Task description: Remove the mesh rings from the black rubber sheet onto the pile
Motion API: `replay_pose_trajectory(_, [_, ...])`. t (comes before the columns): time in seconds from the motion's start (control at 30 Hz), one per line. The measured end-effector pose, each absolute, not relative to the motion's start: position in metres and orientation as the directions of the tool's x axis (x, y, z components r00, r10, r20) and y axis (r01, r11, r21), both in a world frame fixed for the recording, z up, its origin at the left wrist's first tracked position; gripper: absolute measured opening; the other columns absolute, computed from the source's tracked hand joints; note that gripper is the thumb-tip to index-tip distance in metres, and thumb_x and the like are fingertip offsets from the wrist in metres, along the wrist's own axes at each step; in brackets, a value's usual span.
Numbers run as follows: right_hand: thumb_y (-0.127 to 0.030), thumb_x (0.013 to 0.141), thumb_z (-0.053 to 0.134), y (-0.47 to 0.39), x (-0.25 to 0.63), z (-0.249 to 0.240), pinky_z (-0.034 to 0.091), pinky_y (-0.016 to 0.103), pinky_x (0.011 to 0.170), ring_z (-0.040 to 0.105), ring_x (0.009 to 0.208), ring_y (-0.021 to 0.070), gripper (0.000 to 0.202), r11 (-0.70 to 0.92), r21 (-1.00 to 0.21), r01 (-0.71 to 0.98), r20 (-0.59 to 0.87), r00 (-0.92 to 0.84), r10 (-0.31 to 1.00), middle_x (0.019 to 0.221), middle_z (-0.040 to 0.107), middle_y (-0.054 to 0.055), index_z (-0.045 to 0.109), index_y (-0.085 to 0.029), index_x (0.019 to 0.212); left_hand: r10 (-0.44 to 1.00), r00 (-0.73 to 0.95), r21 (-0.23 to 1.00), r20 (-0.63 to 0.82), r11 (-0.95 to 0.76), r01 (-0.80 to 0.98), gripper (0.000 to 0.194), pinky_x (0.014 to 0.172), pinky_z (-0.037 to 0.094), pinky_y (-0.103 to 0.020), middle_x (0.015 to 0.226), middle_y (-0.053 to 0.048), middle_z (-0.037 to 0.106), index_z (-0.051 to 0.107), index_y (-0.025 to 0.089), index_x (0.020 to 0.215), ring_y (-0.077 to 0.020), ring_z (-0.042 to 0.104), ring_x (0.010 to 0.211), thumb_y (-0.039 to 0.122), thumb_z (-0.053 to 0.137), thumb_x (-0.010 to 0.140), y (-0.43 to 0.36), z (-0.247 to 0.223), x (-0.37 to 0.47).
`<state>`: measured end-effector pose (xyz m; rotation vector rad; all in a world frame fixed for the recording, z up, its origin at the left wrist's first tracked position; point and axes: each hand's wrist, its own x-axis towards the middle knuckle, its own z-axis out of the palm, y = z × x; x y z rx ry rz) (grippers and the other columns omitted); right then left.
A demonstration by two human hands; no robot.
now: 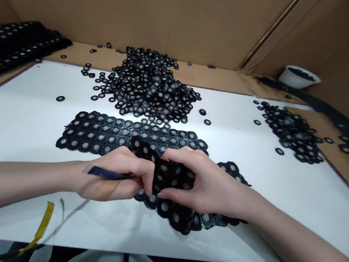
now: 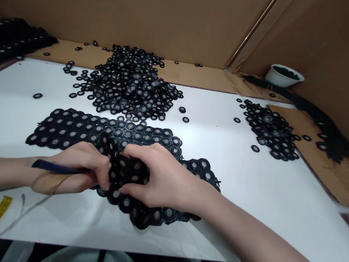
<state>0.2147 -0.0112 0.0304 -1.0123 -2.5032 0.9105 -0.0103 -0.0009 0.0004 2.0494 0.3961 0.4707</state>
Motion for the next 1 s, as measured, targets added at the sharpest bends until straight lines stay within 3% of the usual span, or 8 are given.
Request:
replay_pose_trajectory(0.17, [-0.027, 0.069, 0.074, -0.0109, 0.2151, 0.0285, 0.039, 0.023, 0.061, 0.054, 0.068, 0.0125, 0.026, 0.566, -0.642, 0.517, 0.046, -0.711, 0.702, 0.074, 0.061, -0.002, 0.06, -0.016, 0.088, 0.447, 0.878, 0.874, 0.169, -0.48, 0.077, 0.018, 0.052, 0.037, -0.016, 0.063, 0.001, 0.056, 0.06, 0.015, 0.085, -0.0068, 0.047, 0.053, 0.007, 0.045, 0.08, -0.0014, 0.0065, -0.0084])
replay_pose_trajectory(0.4, [-0.029, 0.068, 0.075, -0.0107, 0.2161, 0.0258, 0.039, 0.023, 0.058, 0.053, 0.067, 0.0125, 0.029, 0.594, -0.624, 0.507, 0.091, -0.708, 0.7, 0.074, 0.059, -0.001, 0.06, -0.016, 0.088, 0.453, 0.875, 0.854, 0.172, -0.511, 0.097, 0.018, 0.053, 0.038, -0.016, 0.065, 0.001, 0.058, 0.06, 0.017, 0.086, -0.0076, 0.049, 0.054, 0.007, 0.046, 0.081, -0.0017, 0.0042, -0.0083])
replay_pose_trajectory(0.53, [-0.032, 0.069, 0.075, -0.0101, 0.2164, 0.0249, 0.038, 0.022, 0.056, 0.052, 0.064, 0.012, 0.027, 0.588, -0.634, 0.502, 0.085, -0.71, 0.699, 0.07, 0.057, -0.002, 0.059, -0.017, 0.084, 0.517, 0.83, 0.85, 0.21, -0.515, 0.107, 0.018, 0.053, 0.04, -0.017, 0.067, 0.0, 0.061, 0.062, 0.017, 0.085, -0.0085, 0.054, 0.056, 0.01, 0.045, 0.083, -0.0024, 0.003, -0.0081])
replay_pose_trajectory(0.8, [-0.041, 0.076, 0.068, -0.0095, 0.2156, 0.0223, 0.038, 0.024, 0.063, 0.049, 0.063, 0.0113, 0.028, 0.569, -0.645, 0.511, 0.099, -0.683, 0.724, 0.068, 0.055, -0.003, 0.059, -0.017, 0.088, 0.701, 0.67, 0.848, 0.246, -0.49, 0.201, 0.021, 0.047, 0.036, -0.015, 0.058, 0.005, 0.055, 0.062, 0.018, 0.077, -0.0054, 0.047, 0.048, 0.007, 0.045, 0.081, -0.008, -0.001, -0.0084])
replay_pose_trajectory(1.0, [-0.041, 0.079, 0.065, -0.0067, 0.2156, 0.0218, 0.037, 0.022, 0.059, 0.049, 0.064, 0.01, 0.026, 0.548, -0.702, 0.454, 0.098, -0.701, 0.706, 0.069, 0.054, -0.003, 0.058, -0.016, 0.087, 0.758, 0.608, 0.854, 0.237, -0.461, 0.241, 0.021, 0.046, 0.034, -0.018, 0.058, 0.003, 0.056, 0.064, 0.018, 0.076, -0.0072, 0.047, 0.049, 0.012, 0.045, 0.082, -0.0063, 0.0041, -0.0061])
